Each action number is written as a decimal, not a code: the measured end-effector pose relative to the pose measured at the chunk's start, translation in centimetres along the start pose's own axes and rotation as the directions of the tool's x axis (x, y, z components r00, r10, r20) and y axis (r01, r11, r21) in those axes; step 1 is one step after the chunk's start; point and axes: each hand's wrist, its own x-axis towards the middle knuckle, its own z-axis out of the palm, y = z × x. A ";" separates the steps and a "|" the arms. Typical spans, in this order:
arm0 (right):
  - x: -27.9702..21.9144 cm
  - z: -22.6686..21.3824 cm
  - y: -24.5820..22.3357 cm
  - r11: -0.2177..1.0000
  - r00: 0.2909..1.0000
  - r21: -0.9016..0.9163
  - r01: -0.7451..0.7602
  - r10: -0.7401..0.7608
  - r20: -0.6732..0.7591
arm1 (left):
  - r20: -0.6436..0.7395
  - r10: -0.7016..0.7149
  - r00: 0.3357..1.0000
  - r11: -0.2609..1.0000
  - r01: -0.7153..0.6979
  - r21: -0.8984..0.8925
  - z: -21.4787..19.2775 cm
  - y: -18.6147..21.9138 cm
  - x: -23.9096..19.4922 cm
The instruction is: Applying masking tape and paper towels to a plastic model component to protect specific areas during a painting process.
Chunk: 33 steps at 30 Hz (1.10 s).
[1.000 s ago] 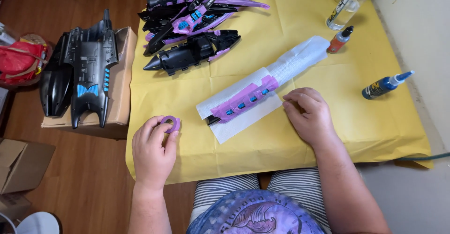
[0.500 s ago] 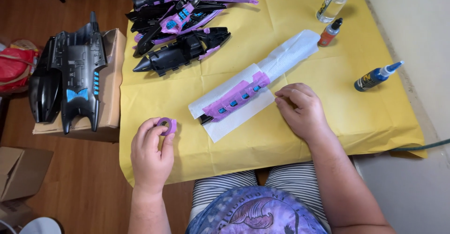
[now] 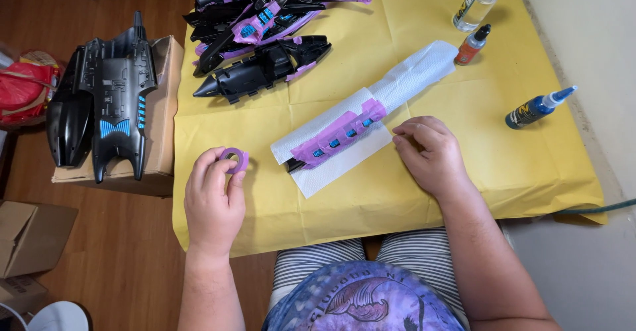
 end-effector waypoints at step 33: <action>-4.4 4.0 -10.7 0.923 0.988 0.385 0.021 0.039 -0.146 | 0.132 0.232 0.964 0.901 -0.161 -0.403 -0.9 8.0 -1.8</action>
